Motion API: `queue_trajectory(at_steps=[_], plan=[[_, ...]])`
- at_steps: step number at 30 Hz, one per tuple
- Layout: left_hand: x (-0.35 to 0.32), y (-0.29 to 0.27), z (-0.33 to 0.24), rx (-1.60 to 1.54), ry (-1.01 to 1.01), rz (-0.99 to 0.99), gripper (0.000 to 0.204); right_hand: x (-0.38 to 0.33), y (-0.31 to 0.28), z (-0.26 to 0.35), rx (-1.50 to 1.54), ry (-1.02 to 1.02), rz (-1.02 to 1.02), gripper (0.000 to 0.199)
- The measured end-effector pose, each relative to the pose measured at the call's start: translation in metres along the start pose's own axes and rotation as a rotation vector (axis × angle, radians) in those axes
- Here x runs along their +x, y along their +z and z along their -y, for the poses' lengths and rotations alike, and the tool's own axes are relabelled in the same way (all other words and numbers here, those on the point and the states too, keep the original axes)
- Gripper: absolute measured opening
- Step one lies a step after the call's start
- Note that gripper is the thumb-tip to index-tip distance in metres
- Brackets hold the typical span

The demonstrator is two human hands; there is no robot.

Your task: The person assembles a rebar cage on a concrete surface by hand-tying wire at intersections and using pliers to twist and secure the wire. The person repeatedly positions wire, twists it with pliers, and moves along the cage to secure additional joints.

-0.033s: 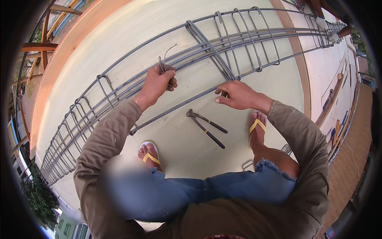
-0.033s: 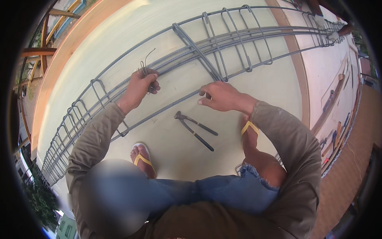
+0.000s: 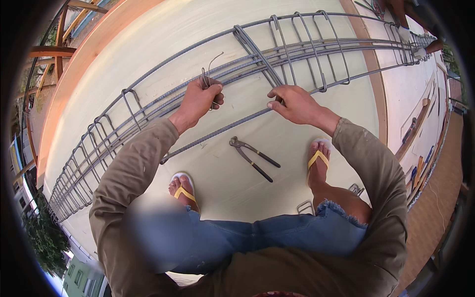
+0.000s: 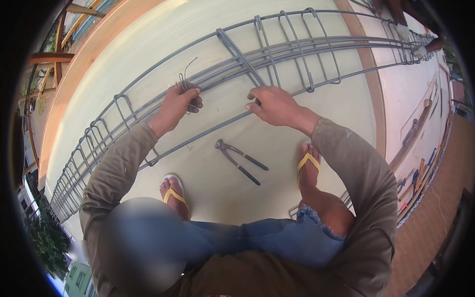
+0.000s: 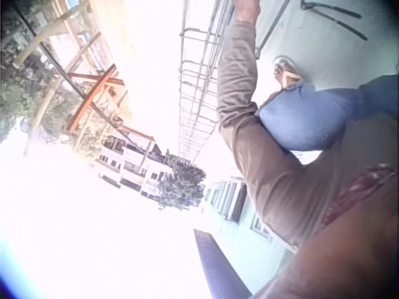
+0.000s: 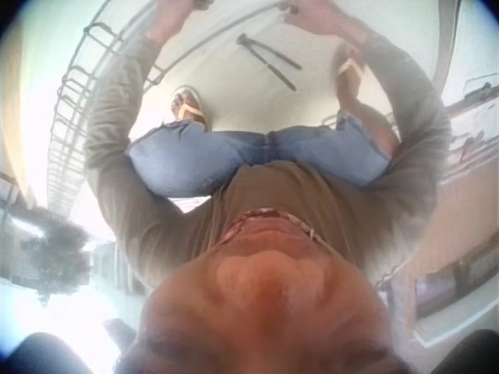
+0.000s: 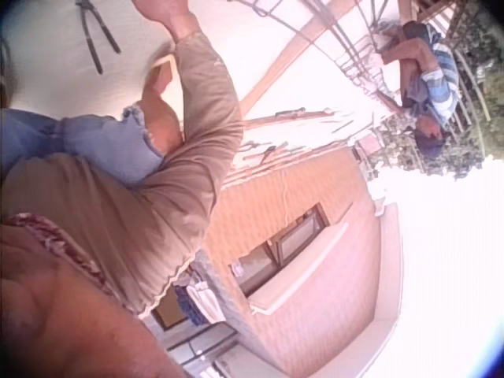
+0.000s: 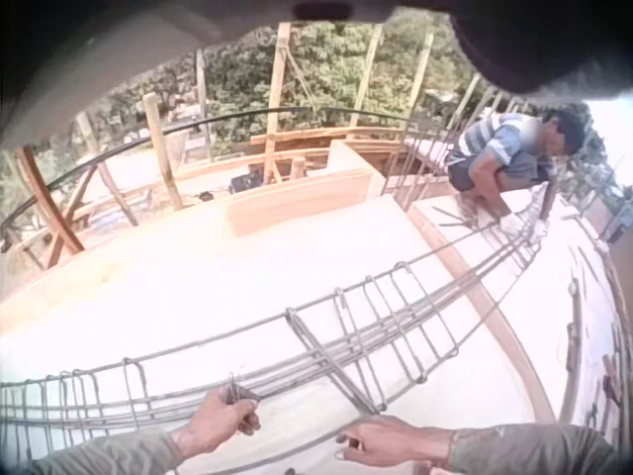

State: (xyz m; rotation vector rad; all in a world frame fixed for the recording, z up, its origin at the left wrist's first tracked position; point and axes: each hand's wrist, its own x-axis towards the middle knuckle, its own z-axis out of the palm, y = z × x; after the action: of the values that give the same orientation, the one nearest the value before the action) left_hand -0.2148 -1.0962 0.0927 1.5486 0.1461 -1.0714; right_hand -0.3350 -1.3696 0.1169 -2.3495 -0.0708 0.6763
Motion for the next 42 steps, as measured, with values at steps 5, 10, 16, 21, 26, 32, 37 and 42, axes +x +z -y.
queue_trajectory(at_steps=[5,10,16,21,26,32,37,42], plan=[[0.022,0.085,-0.005,0.075,-0.117,-0.152,0.030,0.092,-0.036,-0.049,-0.230,0.067,-0.113,0.028],[0.062,0.148,-0.005,0.133,0.000,-0.302,0.035,0.113,-0.038,-0.072,0.401,0.163,0.137,0.025],[0.083,0.156,0.012,-0.101,0.017,-0.339,0.024,0.112,-0.041,-0.082,0.364,0.105,0.210,0.023],[0.083,0.170,0.031,-0.394,0.165,-0.503,0.019,0.115,-0.041,-0.088,0.449,0.040,0.271,0.018],[0.099,0.184,0.026,-0.475,0.092,-0.448,0.021,0.112,-0.045,-0.091,0.510,0.004,0.253,0.016],[0.108,0.179,0.042,-0.052,0.118,-0.744,0.023,0.104,-0.041,-0.089,0.344,0.013,0.154,0.014],[0.099,0.174,0.049,0.206,0.165,-0.859,0.028,0.098,-0.054,-0.093,0.261,0.098,0.124,0.014],[0.069,0.133,0.022,0.162,0.086,-0.572,0.030,0.096,-0.061,-0.073,-0.243,-0.082,-0.234,0.032]])
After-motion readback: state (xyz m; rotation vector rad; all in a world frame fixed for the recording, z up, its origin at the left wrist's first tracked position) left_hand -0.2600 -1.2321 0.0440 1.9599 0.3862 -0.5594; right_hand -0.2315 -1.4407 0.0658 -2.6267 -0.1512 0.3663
